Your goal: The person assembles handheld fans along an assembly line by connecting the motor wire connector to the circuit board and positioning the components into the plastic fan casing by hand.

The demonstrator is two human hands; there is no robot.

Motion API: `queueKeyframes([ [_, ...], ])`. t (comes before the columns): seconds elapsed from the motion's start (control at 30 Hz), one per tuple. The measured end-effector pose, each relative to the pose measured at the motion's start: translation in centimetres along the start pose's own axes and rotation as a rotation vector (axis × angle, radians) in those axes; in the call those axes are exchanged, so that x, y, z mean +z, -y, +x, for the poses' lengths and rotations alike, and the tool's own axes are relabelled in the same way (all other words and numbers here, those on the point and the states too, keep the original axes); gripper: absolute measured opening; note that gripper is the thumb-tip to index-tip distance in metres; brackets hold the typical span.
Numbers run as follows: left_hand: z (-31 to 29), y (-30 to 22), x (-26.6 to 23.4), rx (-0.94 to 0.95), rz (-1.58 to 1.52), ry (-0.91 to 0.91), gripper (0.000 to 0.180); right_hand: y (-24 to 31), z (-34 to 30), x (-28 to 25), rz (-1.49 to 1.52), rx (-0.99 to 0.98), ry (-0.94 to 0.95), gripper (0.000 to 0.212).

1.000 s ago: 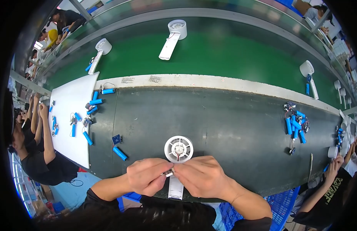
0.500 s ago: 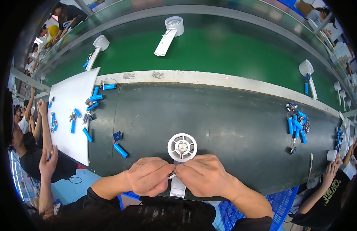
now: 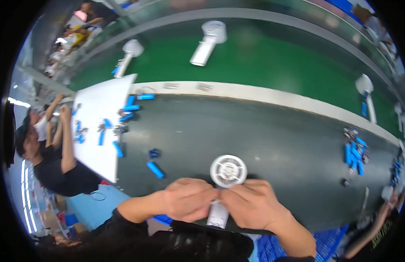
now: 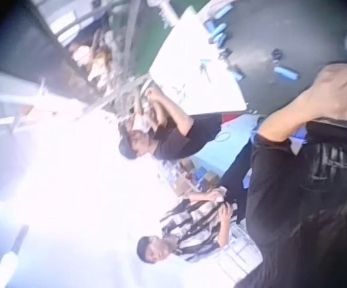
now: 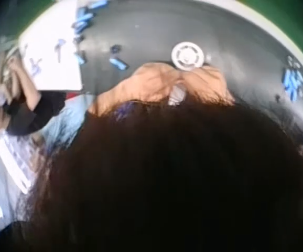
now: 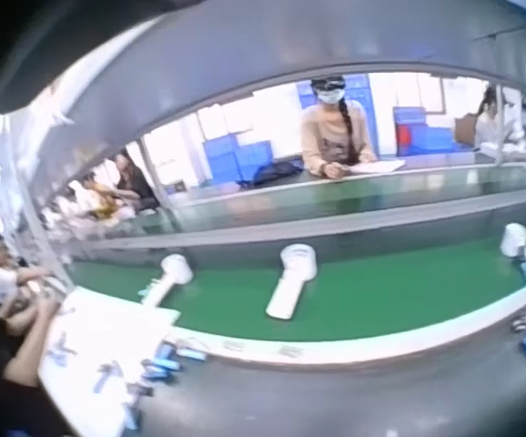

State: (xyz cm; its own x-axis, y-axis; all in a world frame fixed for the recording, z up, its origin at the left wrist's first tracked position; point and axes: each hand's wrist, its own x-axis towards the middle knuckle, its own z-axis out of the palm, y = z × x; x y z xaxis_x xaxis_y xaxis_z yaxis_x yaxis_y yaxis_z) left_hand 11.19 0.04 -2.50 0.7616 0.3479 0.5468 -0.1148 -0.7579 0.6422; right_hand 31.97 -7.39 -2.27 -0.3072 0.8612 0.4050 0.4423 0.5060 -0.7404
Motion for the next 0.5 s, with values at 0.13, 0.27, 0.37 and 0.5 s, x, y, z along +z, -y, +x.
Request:
queueKeyframes([
  [0.13, 1.4, -0.5, 1.7, -0.070, -0.109, -0.048, 0.027, 2.2, -0.5, -1.6, -0.159, 0.132, -0.109, 0.016],
  [0.27, 0.4, -0.4, 1.6, -0.067, -0.006, -0.076, 0.025, 1.0, -0.7, -0.7, -0.032, 0.142, -0.022, 0.015],
  [0.37, 0.6, -0.4, 1.4, -0.012, 0.040, -0.054, 0.024, 1.5, -0.7, -1.0, -0.034, 0.222, -0.013, 0.011],
  [0.5, 0.9, -0.5, 0.0, -0.272, -0.162, -0.019, 0.027, 1.6, -0.4, -0.1, -0.106, 0.206, -0.086, 0.011],
])
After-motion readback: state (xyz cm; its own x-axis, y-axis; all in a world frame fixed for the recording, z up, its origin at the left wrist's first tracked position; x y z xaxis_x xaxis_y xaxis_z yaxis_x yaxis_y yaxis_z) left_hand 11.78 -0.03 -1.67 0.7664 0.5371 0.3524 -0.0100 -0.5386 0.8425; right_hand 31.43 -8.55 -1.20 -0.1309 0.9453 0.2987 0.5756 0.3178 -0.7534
